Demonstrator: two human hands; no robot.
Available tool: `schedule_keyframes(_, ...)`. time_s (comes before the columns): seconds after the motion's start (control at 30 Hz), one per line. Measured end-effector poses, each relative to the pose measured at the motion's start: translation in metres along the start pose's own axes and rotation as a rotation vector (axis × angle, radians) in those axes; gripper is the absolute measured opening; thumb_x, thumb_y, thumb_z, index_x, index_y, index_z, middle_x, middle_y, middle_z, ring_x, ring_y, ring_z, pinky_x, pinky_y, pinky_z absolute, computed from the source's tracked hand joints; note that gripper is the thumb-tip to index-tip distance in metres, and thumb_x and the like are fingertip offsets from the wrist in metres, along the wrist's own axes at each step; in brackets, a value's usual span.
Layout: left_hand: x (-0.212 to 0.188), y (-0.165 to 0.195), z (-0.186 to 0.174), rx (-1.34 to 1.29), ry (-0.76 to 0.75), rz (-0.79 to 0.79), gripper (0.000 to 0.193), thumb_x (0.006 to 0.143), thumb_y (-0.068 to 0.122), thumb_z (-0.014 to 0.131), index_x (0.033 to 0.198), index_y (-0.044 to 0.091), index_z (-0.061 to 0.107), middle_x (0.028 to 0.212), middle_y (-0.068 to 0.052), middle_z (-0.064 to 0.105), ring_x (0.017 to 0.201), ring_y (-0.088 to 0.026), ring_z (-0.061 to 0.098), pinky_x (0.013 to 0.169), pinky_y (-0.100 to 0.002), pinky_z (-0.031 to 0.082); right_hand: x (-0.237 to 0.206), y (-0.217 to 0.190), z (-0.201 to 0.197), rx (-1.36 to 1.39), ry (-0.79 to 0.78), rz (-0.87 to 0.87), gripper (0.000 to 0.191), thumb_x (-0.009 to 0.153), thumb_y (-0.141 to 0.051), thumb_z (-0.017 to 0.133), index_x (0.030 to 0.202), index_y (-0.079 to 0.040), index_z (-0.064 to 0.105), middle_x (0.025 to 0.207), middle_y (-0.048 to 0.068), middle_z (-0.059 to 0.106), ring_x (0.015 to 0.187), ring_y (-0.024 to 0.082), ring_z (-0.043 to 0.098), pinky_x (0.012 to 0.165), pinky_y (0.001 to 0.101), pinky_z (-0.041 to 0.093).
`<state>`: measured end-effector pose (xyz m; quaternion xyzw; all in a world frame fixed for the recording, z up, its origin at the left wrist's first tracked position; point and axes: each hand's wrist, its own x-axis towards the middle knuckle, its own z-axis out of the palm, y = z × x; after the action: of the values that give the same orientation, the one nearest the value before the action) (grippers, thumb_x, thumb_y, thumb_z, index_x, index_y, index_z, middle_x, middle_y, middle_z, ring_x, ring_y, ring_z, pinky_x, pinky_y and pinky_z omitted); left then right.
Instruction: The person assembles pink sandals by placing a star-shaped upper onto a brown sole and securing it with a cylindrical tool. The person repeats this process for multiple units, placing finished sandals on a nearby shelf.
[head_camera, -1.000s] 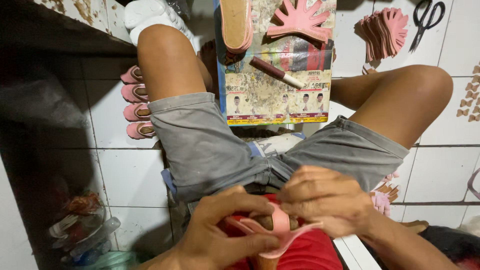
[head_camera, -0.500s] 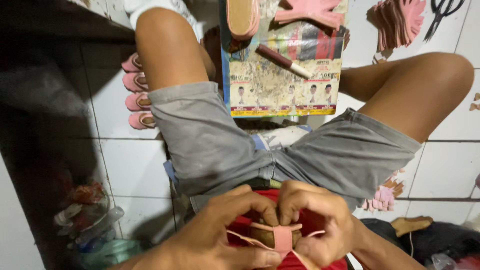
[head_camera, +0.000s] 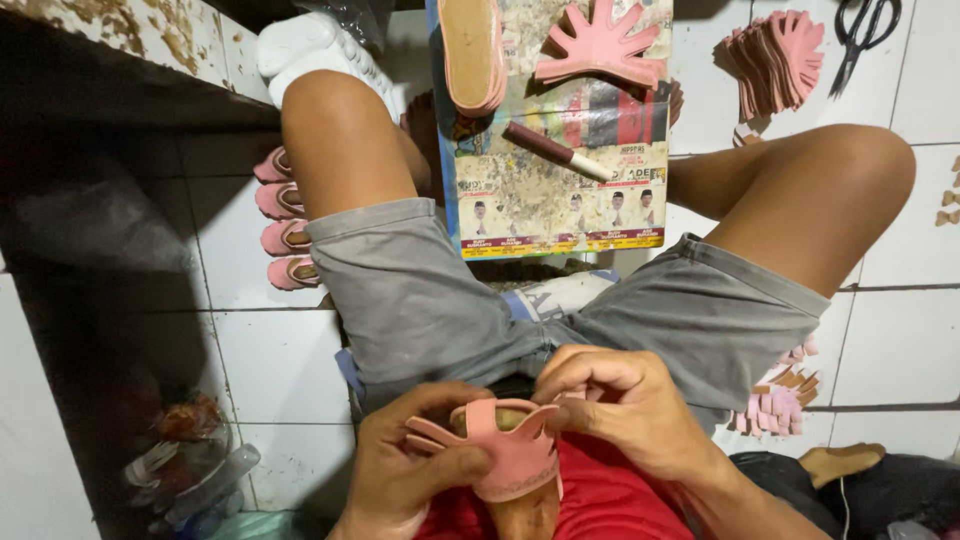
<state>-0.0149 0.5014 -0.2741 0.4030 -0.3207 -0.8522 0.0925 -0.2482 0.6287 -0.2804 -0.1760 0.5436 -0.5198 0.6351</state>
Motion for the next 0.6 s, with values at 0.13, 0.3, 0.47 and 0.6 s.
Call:
schedule_keyframes(0.13,-0.004,-0.002,-0.002,0.0,-0.009,0.033,0.05,0.075,0.003,0.089,0.12,-0.007,0.07,0.102,-0.012,0.076,0.092,-0.016,0.07,0.082,-0.032,0.056,0.001,-0.006,0.002,-0.027,0.01,-0.027,0.005,0.086,0.003,0.074,0.089,0.006,0.078,0.089,0.009,0.074,0.077,0.012,0.067,0.066,0.0258,0.053)
schedule_keyframes(0.3,-0.006,0.003,0.0,-0.006,-0.031,0.04,0.05,0.076,0.002,0.089,0.121,-0.009,0.071,0.103,-0.012,0.075,0.095,-0.017,0.07,0.086,-0.033,0.057,-0.003,-0.008,0.0,-0.05,-0.023,-0.021,0.007,0.083,0.005,0.073,0.089,0.007,0.077,0.089,0.01,0.073,0.078,0.013,0.066,0.066,0.0263,0.053)
schedule_keyframes(0.47,-0.003,0.007,0.001,0.038,-0.028,0.043,0.05,0.074,0.002,0.089,0.12,-0.008,0.071,0.103,-0.012,0.075,0.094,-0.016,0.069,0.084,-0.033,0.056,-0.012,0.008,-0.003,-0.053,0.027,-0.106,0.006,0.088,0.006,0.072,0.092,0.007,0.076,0.092,0.011,0.074,0.082,0.014,0.068,0.072,0.0276,0.056)
schedule_keyframes(0.6,-0.002,0.01,0.002,0.116,-0.108,0.144,0.048,0.075,0.0,0.088,0.12,-0.007,0.072,0.104,-0.01,0.072,0.096,-0.016,0.066,0.086,-0.032,0.053,-0.019,0.028,0.005,0.099,-0.093,-0.067,0.007,0.105,0.001,0.063,0.11,0.005,0.063,0.108,0.011,0.063,0.099,0.017,0.059,0.087,0.0307,0.051)
